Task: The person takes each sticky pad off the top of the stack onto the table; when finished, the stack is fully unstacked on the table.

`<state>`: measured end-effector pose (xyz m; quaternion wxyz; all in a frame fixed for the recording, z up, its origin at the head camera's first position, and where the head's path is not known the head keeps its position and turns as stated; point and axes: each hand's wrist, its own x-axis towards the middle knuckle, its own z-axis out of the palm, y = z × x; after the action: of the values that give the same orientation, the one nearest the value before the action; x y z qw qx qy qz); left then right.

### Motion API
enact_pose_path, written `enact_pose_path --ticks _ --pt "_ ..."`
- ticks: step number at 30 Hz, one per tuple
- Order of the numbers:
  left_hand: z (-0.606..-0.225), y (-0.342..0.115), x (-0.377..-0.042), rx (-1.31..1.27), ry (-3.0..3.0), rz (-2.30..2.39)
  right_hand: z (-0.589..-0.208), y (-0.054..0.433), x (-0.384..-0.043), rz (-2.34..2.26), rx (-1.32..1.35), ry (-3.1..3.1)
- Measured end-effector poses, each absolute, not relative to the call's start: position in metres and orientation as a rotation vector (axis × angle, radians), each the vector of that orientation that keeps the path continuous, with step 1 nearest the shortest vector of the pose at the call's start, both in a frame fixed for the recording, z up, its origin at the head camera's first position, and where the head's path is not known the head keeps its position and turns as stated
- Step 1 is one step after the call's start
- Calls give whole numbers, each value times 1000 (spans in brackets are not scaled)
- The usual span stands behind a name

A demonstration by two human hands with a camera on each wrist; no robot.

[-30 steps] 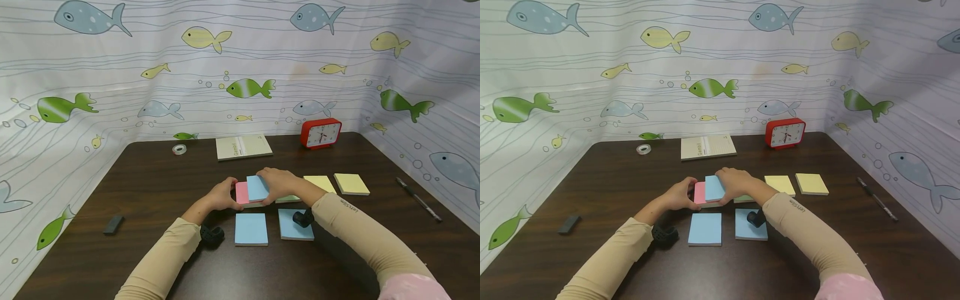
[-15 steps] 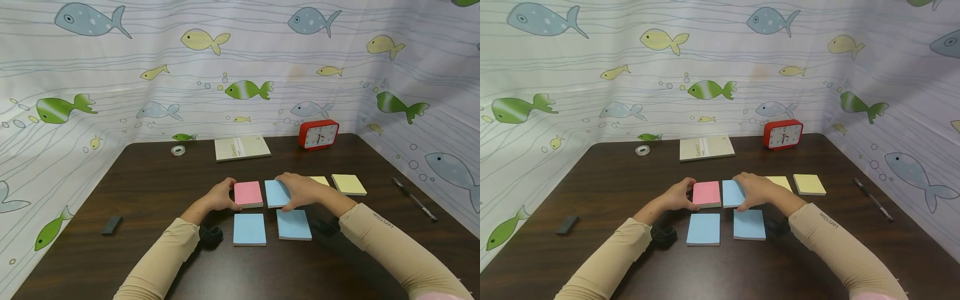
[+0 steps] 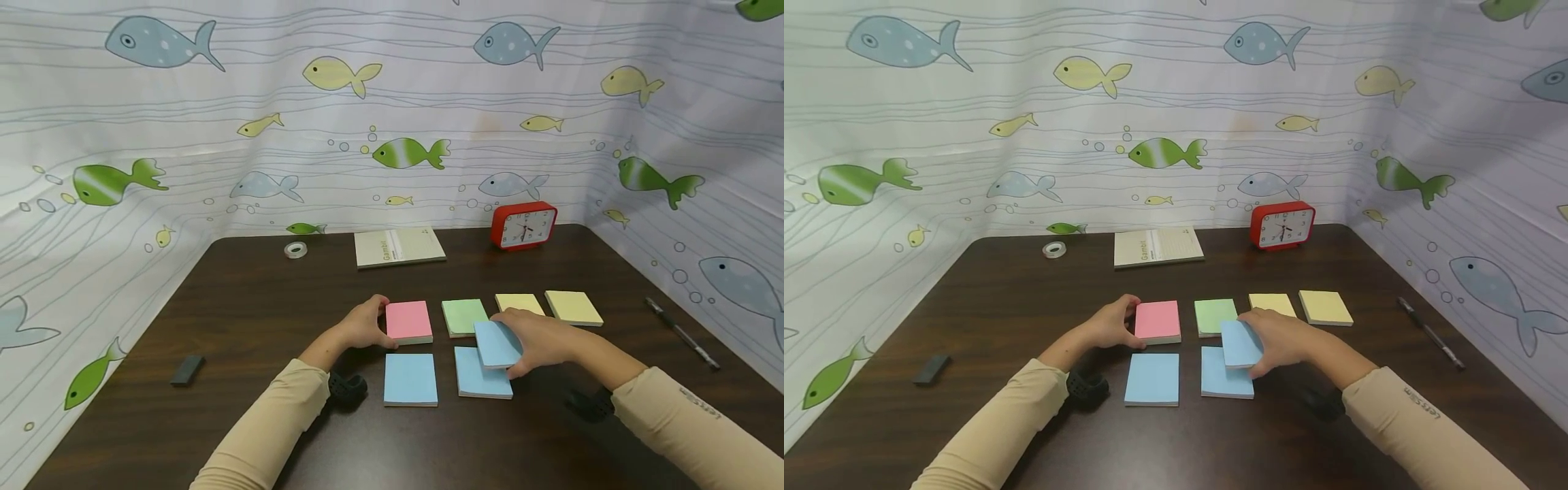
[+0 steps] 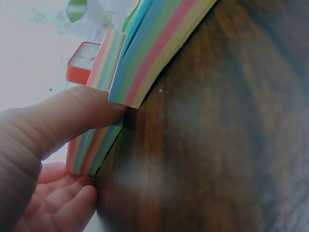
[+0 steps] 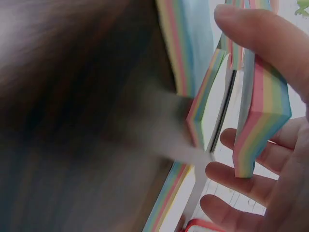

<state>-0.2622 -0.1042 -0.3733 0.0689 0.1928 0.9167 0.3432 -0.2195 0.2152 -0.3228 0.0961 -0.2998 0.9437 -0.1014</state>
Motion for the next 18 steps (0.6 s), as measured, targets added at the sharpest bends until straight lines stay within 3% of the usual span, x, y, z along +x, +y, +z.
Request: enact_pose_path --ticks 18 --pt "-374 -103 -262 580 2754 1045 -336 269 -206 -315 -777 2749"
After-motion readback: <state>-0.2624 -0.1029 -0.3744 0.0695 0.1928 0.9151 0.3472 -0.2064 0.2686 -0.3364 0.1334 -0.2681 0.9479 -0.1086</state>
